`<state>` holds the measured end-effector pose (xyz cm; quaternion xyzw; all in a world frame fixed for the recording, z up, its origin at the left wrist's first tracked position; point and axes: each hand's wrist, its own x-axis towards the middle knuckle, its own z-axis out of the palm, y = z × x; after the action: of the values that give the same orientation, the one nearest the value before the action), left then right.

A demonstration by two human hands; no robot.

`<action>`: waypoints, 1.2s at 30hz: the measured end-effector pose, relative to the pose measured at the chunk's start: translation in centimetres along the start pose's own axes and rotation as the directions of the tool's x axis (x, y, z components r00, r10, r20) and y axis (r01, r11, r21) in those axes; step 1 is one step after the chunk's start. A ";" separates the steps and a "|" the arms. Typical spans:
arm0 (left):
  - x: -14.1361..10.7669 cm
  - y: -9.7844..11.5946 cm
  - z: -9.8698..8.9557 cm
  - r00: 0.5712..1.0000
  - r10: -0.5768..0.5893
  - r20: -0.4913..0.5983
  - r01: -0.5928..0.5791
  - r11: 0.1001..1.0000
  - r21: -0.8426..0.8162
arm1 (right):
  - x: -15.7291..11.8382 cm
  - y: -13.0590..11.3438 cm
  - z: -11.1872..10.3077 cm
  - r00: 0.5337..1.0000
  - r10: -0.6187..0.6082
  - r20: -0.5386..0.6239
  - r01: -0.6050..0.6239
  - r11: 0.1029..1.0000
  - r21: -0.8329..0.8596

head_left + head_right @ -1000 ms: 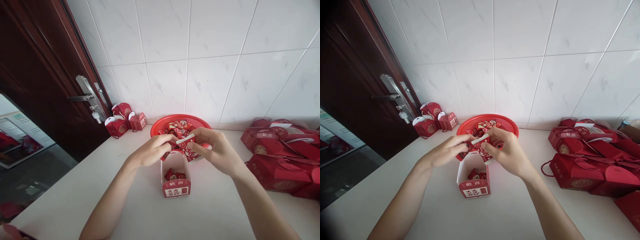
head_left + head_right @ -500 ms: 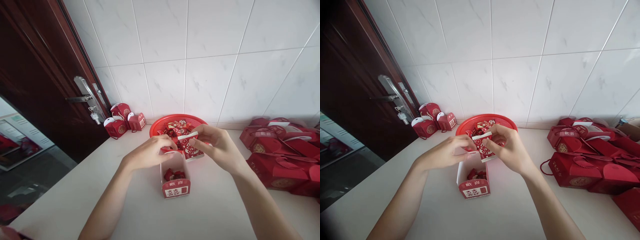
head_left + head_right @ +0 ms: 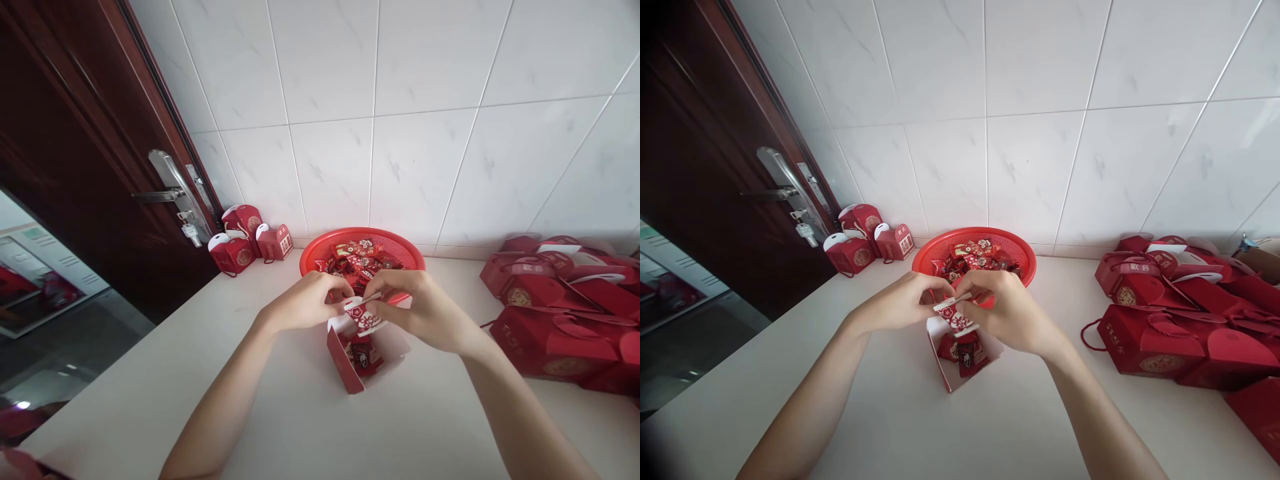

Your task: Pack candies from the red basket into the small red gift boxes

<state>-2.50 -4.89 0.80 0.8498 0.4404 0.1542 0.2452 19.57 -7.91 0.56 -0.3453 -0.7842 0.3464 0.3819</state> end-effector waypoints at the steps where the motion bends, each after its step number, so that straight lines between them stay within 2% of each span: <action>1: 0.1 -0.1 0.0 1.000 -0.009 0.014 0.009 1.000 0.001 | 0.0 0.2 0.3 0.999 0.024 0.022 -0.023 0.998 -0.054; 4: 0.2 -0.3 0.0 0.999 -0.026 0.044 0.026 1.000 0.000 | 0.2 0.6 1.7 0.992 0.117 0.049 -0.104 0.970 -0.218; 7: 0.3 -0.4 0.1 0.997 -0.041 0.063 0.041 0.999 -0.002 | 0.4 0.7 2.9 0.981 0.187 0.042 -0.153 0.898 -0.413; 9: 0.3 -0.5 0.0 0.996 -0.059 0.071 0.059 0.998 0.007 | 0.4 0.5 3.1 0.977 0.211 0.004 -0.178 0.834 -0.523; 11: 0.3 -0.5 0.0 0.995 -0.075 0.073 0.074 0.997 0.014 | 0.3 0.4 2.9 0.976 0.218 -0.019 -0.191 0.809 -0.556; 15: 0.2 -0.5 0.1 0.997 -0.057 0.055 0.058 0.998 -0.010 | -0.1 0.1 1.0 0.985 0.174 -0.011 -0.159 0.869 -0.469; 21: 0.0 -0.7 0.2 1.000 0.012 0.026 -0.007 0.982 -0.188 | -1.8 -1.3 -3.1 0.998 0.005 -0.061 -0.022 0.959 -0.283; 25: 0.0 -0.4 0.3 0.999 0.005 -0.043 -0.019 0.948 -0.319 | -4.0 -1.3 -4.6 0.998 0.050 -0.035 -0.057 0.970 -0.235; 28: 0.2 -0.1 0.6 0.995 -0.007 -0.100 -0.032 0.923 -0.384 | -6.2 -0.3 -4.4 0.990 0.078 -0.116 -0.102 0.969 -0.223; 31: 0.5 0.3 1.4 0.992 0.000 -0.125 -0.054 0.901 -0.431 | -8.6 1.0 -3.3 0.976 0.049 -0.210 -0.097 0.969 -0.226; 34: 1.0 0.6 2.6 0.997 0.017 -0.080 -0.050 0.901 -0.430 | -10.7 2.3 -2.0 0.977 0.013 -0.214 -0.068 0.965 -0.252; 36: 1.4 0.7 3.4 0.999 0.026 -0.039 -0.039 0.910 -0.413 | -11.8 3.0 -1.2 0.980 0.033 -0.198 -0.083 0.965 -0.250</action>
<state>0.37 -5.02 -1.55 0.7831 0.3876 0.2618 0.4099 27.00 -15.49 -5.55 -0.4467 -0.7713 0.2181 0.3974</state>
